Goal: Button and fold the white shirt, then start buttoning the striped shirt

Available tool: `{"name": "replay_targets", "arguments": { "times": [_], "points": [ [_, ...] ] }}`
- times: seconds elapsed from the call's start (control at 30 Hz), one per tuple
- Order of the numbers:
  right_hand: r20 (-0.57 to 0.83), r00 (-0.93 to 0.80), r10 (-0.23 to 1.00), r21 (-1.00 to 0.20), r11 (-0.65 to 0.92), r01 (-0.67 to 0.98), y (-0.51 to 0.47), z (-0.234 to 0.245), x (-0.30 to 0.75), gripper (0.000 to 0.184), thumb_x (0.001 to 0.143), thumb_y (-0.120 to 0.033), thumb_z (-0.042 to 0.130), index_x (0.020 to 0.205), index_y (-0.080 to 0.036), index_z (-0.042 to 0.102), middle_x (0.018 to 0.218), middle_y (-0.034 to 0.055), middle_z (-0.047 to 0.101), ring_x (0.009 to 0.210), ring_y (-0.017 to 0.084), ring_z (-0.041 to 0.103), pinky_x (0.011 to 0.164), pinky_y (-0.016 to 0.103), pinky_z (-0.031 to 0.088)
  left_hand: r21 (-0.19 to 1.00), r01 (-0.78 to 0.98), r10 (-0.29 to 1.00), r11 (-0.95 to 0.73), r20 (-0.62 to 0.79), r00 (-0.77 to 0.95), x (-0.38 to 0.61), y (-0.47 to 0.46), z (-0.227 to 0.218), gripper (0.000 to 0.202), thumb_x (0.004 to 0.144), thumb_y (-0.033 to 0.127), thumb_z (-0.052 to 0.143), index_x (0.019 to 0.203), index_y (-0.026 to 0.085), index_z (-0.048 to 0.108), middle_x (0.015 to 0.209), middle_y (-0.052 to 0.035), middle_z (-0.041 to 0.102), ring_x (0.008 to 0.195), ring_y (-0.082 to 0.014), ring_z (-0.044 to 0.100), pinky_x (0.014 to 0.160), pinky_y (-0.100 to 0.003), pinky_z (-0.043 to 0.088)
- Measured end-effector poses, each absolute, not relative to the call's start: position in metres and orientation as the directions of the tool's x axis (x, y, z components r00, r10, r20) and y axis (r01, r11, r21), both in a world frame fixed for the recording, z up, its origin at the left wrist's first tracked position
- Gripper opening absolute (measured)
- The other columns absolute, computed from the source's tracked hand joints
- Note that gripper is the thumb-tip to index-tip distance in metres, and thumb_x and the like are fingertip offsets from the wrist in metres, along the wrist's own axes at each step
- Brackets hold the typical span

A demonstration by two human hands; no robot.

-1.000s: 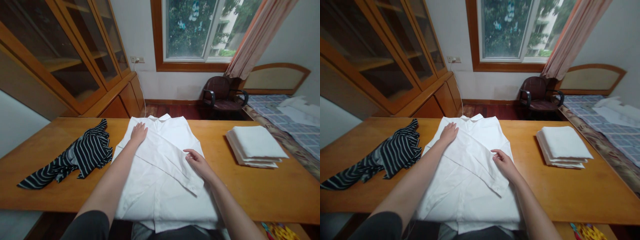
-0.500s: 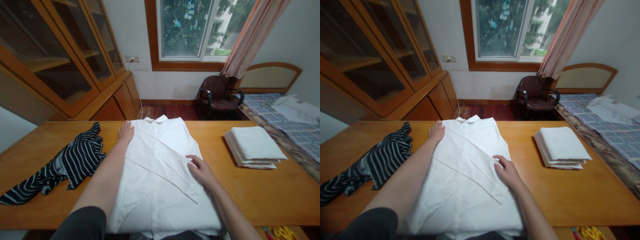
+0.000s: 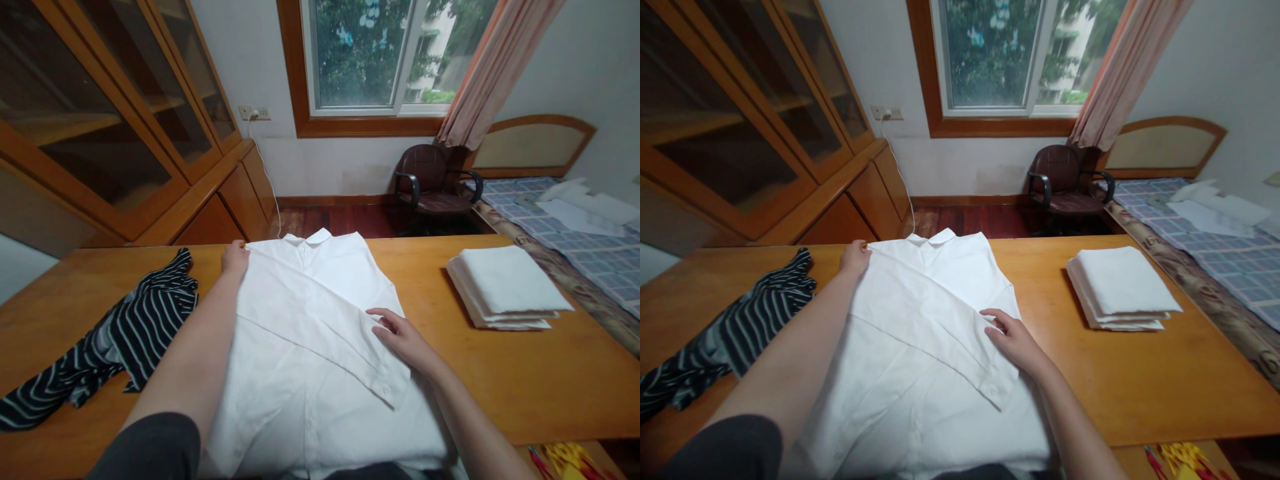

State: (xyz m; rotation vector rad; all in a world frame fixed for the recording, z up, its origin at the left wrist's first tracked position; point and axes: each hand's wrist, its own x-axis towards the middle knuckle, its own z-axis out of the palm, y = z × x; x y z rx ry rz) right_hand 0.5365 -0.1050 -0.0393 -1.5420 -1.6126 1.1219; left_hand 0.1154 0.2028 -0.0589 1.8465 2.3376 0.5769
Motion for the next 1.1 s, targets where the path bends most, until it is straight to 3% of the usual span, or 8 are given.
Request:
{"name": "replay_targets", "arguments": {
  "times": [0.2,0.37,0.47,0.57,0.67,0.73,0.9,1.1],
  "points": [
    [-0.130,-0.033,0.991,-0.803,-0.086,0.589,-0.109,-0.040,0.539,0.038,0.093,-0.039,0.050,0.126,-0.023,0.060,0.066,-0.0040,0.054,0.062,0.014,0.052,0.060,0.025,0.037,0.371,0.899,0.933,0.233,0.174,-0.314,0.116,0.201,-0.062,0.032,0.086,0.015,0.053,0.117,0.017,0.062,0.106,-0.0106,0.069,0.099,-0.0246,0.063,0.086,-0.035,0.049],
    [-0.129,-0.012,0.992,-0.521,-0.058,0.852,-0.113,-0.040,0.536,0.035,0.095,-0.035,0.049,0.127,-0.025,0.058,0.088,0.0041,0.071,0.076,0.019,0.064,0.068,0.028,0.041,0.344,0.905,0.906,0.249,0.248,-0.343,0.124,0.186,-0.059,0.031,0.089,0.015,0.046,0.115,0.018,0.064,0.116,-0.0154,0.063,0.109,-0.0301,0.056,0.092,-0.042,0.047],
    [-0.058,0.045,0.997,-0.331,-0.062,0.942,-0.119,-0.039,0.531,0.034,0.096,-0.035,0.047,0.127,-0.025,0.057,0.102,0.0079,0.069,0.083,0.021,0.065,0.071,0.030,0.043,0.286,0.949,0.899,0.134,0.368,-0.238,0.135,0.173,-0.054,0.034,0.091,0.016,0.044,0.118,0.020,0.063,0.124,-0.0155,0.057,0.117,-0.0324,0.049,0.097,-0.045,0.045],
    [0.082,0.063,0.995,-0.219,-0.044,0.975,-0.125,-0.037,0.523,0.032,0.097,-0.034,0.047,0.124,-0.024,0.060,0.106,0.0108,0.066,0.093,0.026,0.061,0.080,0.037,0.045,0.217,0.970,0.916,-0.111,0.402,0.015,0.150,0.158,-0.051,0.032,0.092,0.021,0.046,0.117,0.020,0.066,0.127,-0.0120,0.057,0.121,-0.0301,0.047,0.105,-0.043,0.041],
    [0.234,0.037,0.972,-0.220,0.015,0.975,-0.129,-0.037,0.507,0.034,0.096,-0.034,0.047,0.126,-0.023,0.061,0.123,0.0146,0.061,0.113,0.032,0.053,0.097,0.047,0.041,0.175,0.930,0.918,-0.324,0.294,0.264,0.165,0.142,-0.055,0.035,0.094,0.026,0.043,0.119,0.021,0.068,0.133,-0.0078,0.058,0.131,-0.0254,0.044,0.115,-0.037,0.032],
    [0.270,-0.012,0.963,-0.247,0.081,0.966,-0.133,-0.042,0.492,0.041,0.096,-0.035,0.046,0.134,-0.022,0.057,0.137,0.0148,0.055,0.127,0.034,0.045,0.107,0.051,0.034,0.161,0.915,0.921,-0.370,0.192,0.339,0.172,0.133,-0.059,0.041,0.097,0.032,0.039,0.129,0.022,0.063,0.143,-0.0060,0.054,0.139,-0.0241,0.038,0.119,-0.039,0.025],
    [0.249,-0.116,0.961,-0.222,0.173,0.959,-0.145,-0.062,0.462,0.054,0.098,-0.039,0.044,0.150,-0.025,0.039,0.158,0.0100,0.035,0.145,0.036,0.026,0.115,0.058,0.024,0.131,0.955,0.963,-0.267,0.012,0.268,0.178,0.121,-0.065,0.053,0.101,0.044,0.029,0.151,0.028,0.037,0.162,-0.0028,0.026,0.151,-0.0260,0.016,0.122,-0.052,0.012],
    [0.164,-0.164,0.973,-0.201,0.196,0.960,-0.135,-0.067,0.480,0.055,0.098,-0.044,0.045,0.150,-0.024,0.041,0.161,0.0082,0.027,0.149,0.032,0.021,0.118,0.054,0.021,0.111,0.987,0.992,-0.120,-0.019,0.123,0.184,0.111,-0.063,0.058,0.100,0.050,0.024,0.154,0.030,0.030,0.164,-0.0009,0.018,0.151,-0.0336,0.009,0.120,-0.059,0.009]
  ]
}}
